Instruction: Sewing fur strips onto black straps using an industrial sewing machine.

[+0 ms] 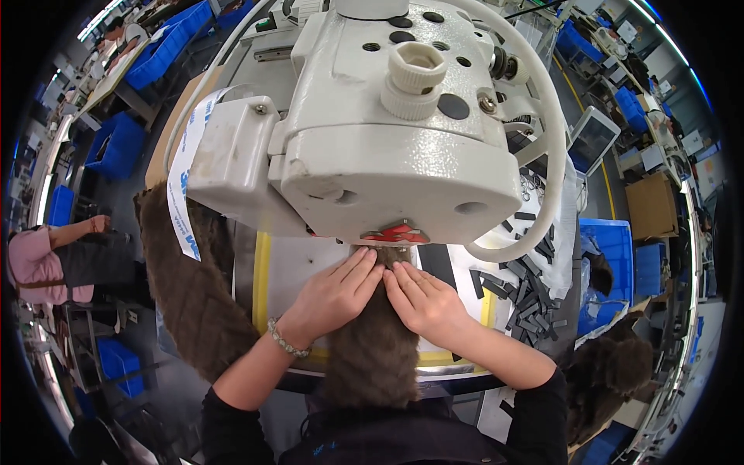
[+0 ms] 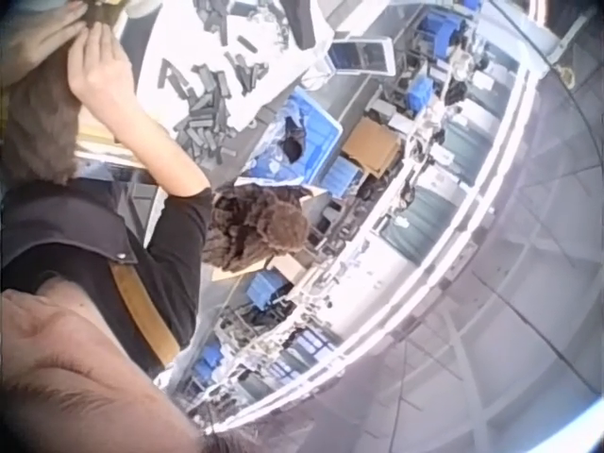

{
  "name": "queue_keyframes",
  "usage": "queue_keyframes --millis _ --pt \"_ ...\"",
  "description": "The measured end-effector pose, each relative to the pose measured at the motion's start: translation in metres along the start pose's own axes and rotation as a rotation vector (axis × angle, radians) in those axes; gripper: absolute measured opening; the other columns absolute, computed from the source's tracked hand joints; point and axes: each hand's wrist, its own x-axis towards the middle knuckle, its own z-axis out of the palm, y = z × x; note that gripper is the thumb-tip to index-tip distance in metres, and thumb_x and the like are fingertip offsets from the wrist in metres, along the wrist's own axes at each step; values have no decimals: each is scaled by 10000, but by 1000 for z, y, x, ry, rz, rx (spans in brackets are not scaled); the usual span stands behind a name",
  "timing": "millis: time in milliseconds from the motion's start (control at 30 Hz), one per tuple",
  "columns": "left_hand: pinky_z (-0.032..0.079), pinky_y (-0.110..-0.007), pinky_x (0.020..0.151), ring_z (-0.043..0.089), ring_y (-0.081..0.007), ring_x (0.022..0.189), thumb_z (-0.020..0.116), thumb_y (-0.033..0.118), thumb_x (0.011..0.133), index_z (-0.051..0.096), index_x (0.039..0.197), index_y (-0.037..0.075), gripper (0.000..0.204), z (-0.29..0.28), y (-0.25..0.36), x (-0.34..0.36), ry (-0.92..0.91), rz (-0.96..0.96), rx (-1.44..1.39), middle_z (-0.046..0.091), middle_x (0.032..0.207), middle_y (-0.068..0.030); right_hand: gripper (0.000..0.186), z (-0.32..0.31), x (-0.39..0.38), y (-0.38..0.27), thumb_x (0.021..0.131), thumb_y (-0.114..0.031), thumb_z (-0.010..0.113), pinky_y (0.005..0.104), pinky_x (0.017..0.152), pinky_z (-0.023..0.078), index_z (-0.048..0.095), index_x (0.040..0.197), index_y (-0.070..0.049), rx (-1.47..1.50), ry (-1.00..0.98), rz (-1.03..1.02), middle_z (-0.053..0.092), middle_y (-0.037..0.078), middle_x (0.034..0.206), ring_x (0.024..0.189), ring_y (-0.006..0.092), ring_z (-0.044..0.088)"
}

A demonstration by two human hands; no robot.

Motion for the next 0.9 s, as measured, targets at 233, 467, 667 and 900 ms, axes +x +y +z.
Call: queue_keyframes --millis 233,467,667,900 --pt "549 -329 901 647 -262 1091 627 87 806 670 1039 -10 256 1 -2 0 0 0 -33 666 1131 -168 357 2 -1 1 741 -47 618 333 825 572 634 1077 69 42 -13 21 665 197 1083 996 285 691" --pt "506 -380 940 612 -296 1111 597 60 810 619 1064 -4 263 -4 -6 -1 4 -71 -174 629 1153 -174 332 -4 4 9 735 -87 640 362 822 525 628 1045 31 140 80 60 640 182 1097 980 301 659" --pt "444 -417 923 573 -306 1025 549 38 801 556 1115 27 314 -3 -8 5 -52 -289 -238 613 1051 -124 518 -6 6 20 633 -103 708 452 885 344 540 1120 -44 318 -104 387 542 128 1164 1100 301 522" --pt "445 -385 953 579 -230 1063 580 105 790 603 966 44 188 -2 -6 6 -5 -134 41 619 1009 -83 340 6 1 13 672 -95 653 405 784 396 583 1000 -38 111 27 202 617 101 1051 971 234 576"
